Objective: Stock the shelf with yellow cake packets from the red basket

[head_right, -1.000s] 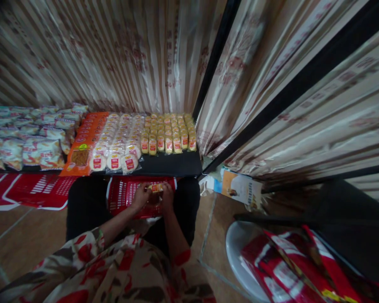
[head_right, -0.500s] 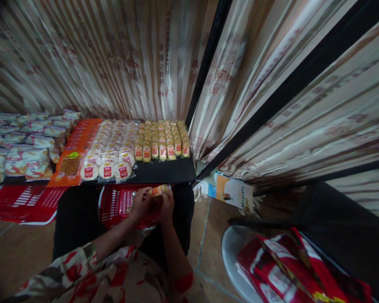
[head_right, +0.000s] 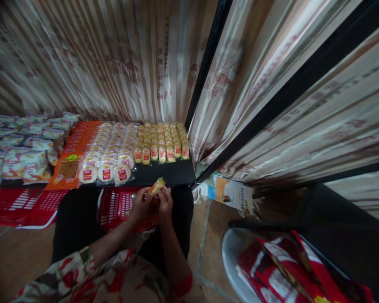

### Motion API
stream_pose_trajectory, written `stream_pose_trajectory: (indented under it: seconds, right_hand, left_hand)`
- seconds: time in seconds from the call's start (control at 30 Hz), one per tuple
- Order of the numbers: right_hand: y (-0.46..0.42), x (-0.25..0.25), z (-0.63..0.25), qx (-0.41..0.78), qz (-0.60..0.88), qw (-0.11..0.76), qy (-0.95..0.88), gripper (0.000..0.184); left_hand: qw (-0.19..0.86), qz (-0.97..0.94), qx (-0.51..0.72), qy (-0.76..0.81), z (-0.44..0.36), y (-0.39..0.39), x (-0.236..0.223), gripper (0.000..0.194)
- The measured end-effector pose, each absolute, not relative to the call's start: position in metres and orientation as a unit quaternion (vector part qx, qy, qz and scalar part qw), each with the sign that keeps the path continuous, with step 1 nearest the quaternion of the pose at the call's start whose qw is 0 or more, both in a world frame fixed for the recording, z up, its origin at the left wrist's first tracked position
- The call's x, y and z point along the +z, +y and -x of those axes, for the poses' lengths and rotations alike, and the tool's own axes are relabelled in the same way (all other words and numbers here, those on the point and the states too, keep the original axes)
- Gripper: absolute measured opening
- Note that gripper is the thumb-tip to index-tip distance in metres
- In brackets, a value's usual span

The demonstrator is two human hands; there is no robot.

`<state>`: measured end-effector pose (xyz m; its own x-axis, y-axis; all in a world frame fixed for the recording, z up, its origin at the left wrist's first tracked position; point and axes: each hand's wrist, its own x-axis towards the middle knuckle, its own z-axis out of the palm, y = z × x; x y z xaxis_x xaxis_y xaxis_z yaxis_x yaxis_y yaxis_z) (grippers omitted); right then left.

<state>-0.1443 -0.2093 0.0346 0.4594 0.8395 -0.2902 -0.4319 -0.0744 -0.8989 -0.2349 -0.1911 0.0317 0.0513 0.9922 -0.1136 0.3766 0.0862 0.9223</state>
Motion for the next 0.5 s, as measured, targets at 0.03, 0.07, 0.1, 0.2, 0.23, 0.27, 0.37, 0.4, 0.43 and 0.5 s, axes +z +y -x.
stream_pose_trajectory:
  seconds: [0.03, 0.07, 0.1, 0.2, 0.23, 0.27, 0.37, 0.4, 0.43, 0.5]
  right_hand:
    - [-0.2098, 0.0353, 0.1450, 0.497, 0.546, 0.652, -0.174, 0.046]
    - [-0.2105, 0.0361, 0.1456, 0.507, 0.543, 0.650, -0.161, 0.047]
    - [-0.2112, 0.0369, 0.1462, 0.515, 0.541, 0.647, -0.156, 0.048]
    - [-0.2133, 0.0383, 0.1477, 0.515, 0.543, 0.636, -0.190, 0.049]
    - [-0.2139, 0.0381, 0.1481, 0.514, 0.542, 0.633, -0.202, 0.049]
    - [-0.2143, 0.0376, 0.1485, 0.514, 0.542, 0.632, -0.210, 0.049]
    - [-0.2148, 0.0349, 0.1491, 0.511, 0.547, 0.630, -0.207, 0.049]
    - [-0.2149, 0.0339, 0.1491, 0.510, 0.551, 0.628, -0.205, 0.050]
    - [-0.2149, 0.0331, 0.1489, 0.508, 0.556, 0.626, -0.204, 0.050]
    - [-0.2151, 0.0321, 0.1483, 0.503, 0.563, 0.623, -0.204, 0.049]
  left_hand:
    - [0.448, -0.571, 0.350, 0.593, 0.2352, -0.1917, 0.0311, 0.029]
    - [0.463, -0.561, 0.348, 0.592, 0.2354, -0.1923, 0.0301, 0.029]
    - [0.481, -0.550, 0.346, 0.589, 0.2355, -0.1928, 0.0289, 0.030]
    - [0.524, -0.523, 0.347, 0.576, 0.2357, -0.1939, 0.0242, 0.032]
    - [0.528, -0.520, 0.350, 0.573, 0.2357, -0.1941, 0.0229, 0.032]
    - [0.529, -0.518, 0.352, 0.572, 0.2357, -0.1942, 0.0221, 0.031]
    - [0.532, -0.513, 0.345, 0.579, 0.2353, -0.1947, 0.0235, 0.031]
    - [0.534, -0.510, 0.339, 0.583, 0.2349, -0.1950, 0.0252, 0.031]
    - [0.537, -0.505, 0.334, 0.587, 0.2345, -0.1953, 0.0273, 0.032]
    - [0.542, -0.496, 0.325, 0.596, 0.2335, -0.1961, 0.0315, 0.032]
